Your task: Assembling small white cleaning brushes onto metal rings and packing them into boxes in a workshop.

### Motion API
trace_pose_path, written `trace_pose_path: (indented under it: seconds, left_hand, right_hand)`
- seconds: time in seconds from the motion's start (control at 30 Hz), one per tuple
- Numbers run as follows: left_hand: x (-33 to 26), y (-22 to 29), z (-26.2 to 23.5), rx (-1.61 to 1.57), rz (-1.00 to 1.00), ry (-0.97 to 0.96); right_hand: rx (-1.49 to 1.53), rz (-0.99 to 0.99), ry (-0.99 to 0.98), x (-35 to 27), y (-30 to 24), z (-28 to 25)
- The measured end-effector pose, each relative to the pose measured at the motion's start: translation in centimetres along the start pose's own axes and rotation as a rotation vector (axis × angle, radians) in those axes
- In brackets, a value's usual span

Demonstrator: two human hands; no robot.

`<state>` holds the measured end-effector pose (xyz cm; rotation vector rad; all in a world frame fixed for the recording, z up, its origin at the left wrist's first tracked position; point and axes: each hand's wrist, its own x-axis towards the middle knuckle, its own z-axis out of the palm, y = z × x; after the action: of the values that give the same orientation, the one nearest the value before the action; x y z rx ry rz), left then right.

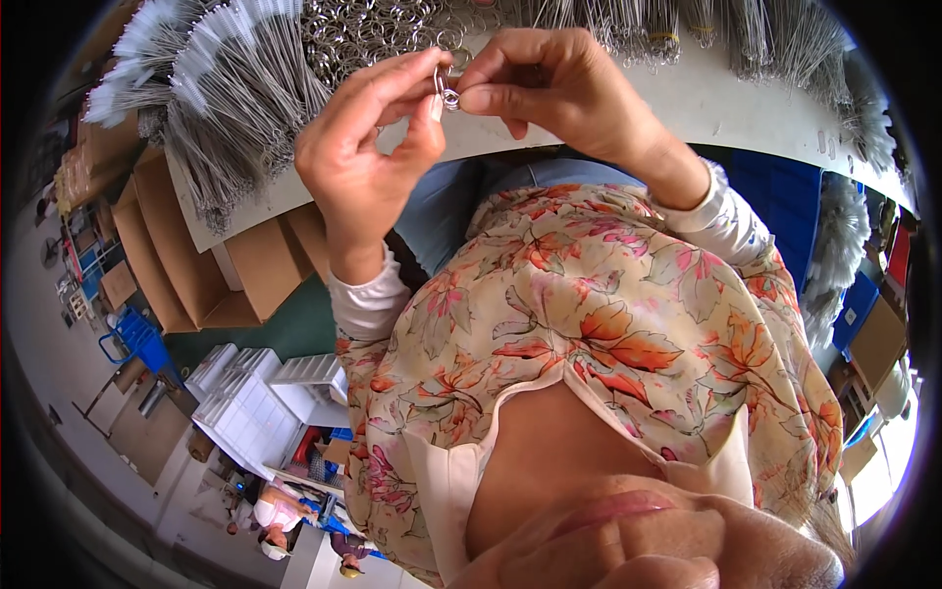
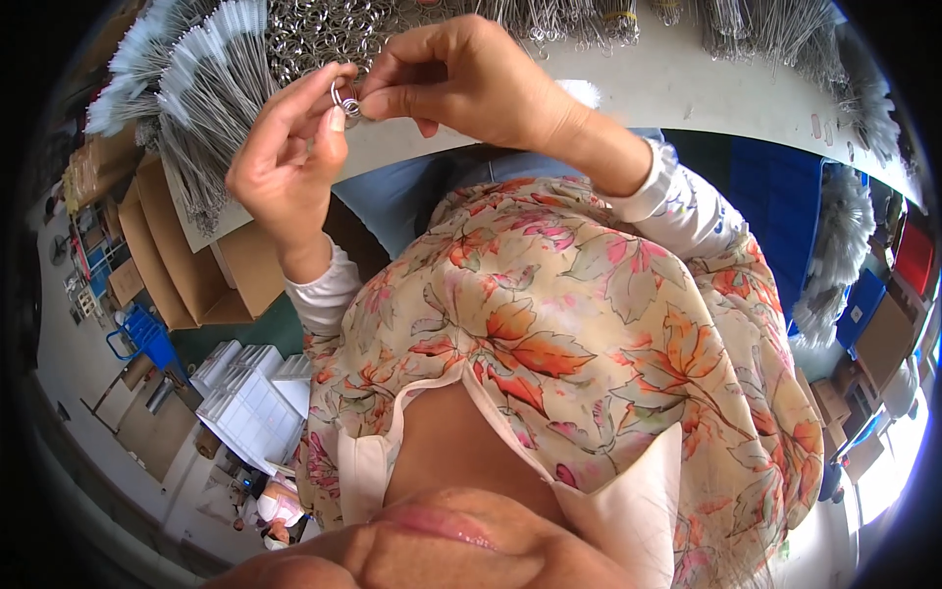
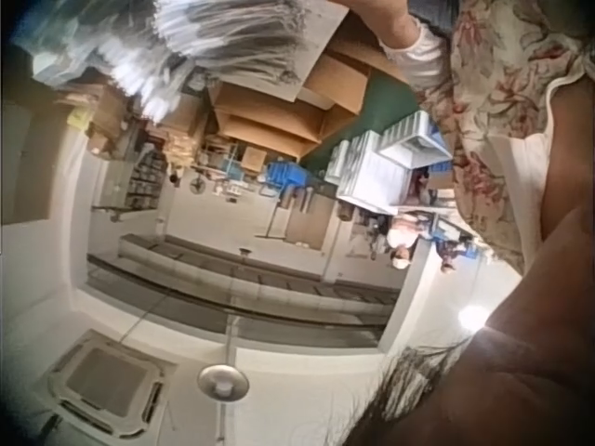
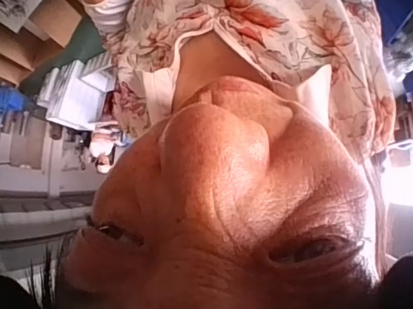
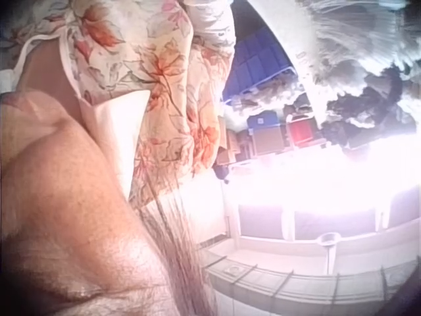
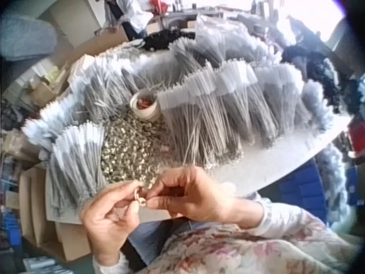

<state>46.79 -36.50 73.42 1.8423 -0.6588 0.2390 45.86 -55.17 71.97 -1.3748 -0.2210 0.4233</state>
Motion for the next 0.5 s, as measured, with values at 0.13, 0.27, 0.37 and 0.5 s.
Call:
trace_pose_path:
  seconds: [0.13, 0.27, 0.37, 0.5]
  left_hand:
    - [2.9, -4.7, -4.1, 0.160, -0.392, 0.098]
    - [3.8, -13.3, -11.3, 0.960, -0.523, 0.239]
    - [4.1, -13.7, -11.7, 0.921, -0.534, 0.215]
    - [3.4, -15.4, -13.3, 0.715, -0.559, 0.274]
  right_hand:
    - [-1.015, -0.571, 0.327, 1.1, 5.3, -0.5]
    - [-1.237, -0.728, 0.166, 1.3, 9.7, -1.1]
    - [-1.198, -0.759, 0.292, 3.4, 6.1, -3.5]
    - [-1.439, -0.305, 0.496, 9.7, 1.1, -8.4]
